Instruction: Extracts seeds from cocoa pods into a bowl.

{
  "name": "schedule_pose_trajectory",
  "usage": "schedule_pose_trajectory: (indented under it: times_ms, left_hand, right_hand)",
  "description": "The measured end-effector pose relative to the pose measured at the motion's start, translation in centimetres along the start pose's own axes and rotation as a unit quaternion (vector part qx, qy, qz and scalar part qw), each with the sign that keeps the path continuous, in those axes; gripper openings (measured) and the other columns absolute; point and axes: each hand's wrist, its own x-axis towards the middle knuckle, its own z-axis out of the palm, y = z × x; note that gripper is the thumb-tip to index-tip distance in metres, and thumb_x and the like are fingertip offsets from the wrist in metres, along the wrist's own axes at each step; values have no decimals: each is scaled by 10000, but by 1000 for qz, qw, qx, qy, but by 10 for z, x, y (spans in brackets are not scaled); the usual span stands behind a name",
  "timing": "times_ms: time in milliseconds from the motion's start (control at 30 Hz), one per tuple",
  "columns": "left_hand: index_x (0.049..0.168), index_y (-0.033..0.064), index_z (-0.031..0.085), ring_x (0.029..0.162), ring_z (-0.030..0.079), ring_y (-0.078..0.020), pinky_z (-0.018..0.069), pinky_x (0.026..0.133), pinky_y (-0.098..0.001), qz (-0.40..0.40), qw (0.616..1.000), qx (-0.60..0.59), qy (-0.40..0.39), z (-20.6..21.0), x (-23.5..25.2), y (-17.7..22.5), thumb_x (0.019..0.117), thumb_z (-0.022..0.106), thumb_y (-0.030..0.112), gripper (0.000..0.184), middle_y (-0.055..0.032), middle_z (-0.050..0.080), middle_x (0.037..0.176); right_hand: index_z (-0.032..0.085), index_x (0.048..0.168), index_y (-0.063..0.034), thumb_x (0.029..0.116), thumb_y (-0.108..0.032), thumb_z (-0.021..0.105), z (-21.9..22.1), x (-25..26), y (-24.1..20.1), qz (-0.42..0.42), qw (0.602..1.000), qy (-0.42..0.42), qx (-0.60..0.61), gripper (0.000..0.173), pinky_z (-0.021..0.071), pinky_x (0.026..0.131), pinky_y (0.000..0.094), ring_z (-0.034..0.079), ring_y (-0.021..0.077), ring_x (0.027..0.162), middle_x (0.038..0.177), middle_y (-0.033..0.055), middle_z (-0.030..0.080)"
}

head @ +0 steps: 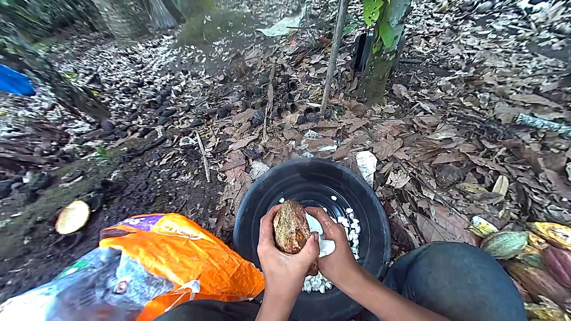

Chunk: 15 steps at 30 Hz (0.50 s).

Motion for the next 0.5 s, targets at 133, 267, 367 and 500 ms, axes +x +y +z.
schedule_pose_trajectory:
  times_ms: [133,267,367,500]
  left_hand:
    - [1289,-107,508,904,674,22,574,792,-154,-37,998,-46,19,1,1,2,684,800,362,819,-14,686,1039]
    - [1347,-50,413,836,721,-95,639,722,-299,-146,971,-182,61,-12,8,3,775,764,327,769,-24,690,976]
    - [1330,-27,414,798,729,-115,643,692,-311,-171,959,-207,87,-27,19,1,839,678,270,631,-28,694,925]
    - [1298,-1,447,784,727,-108,641,682,-307,-173,960,-198,101,-37,26,3,879,603,219,498,-18,695,897]
  right_hand:
    - [637,1234,38,850,-37,696,-1,-1,-7,16,999,36,11,396,600,845,253,714,63,929,1016,61,745]
    - [571,1248,117,738,36,764,-14,9,-15,97,980,142,104,551,591,877,217,697,47,960,1052,94,715]
    - [478,1383,66,830,133,697,-35,26,-23,238,930,186,209,598,651,718,332,733,206,894,1106,175,677]
    - [403,1517,-67,891,124,660,-46,35,-22,316,911,125,234,704,639,715,365,715,240,934,1214,176,633]
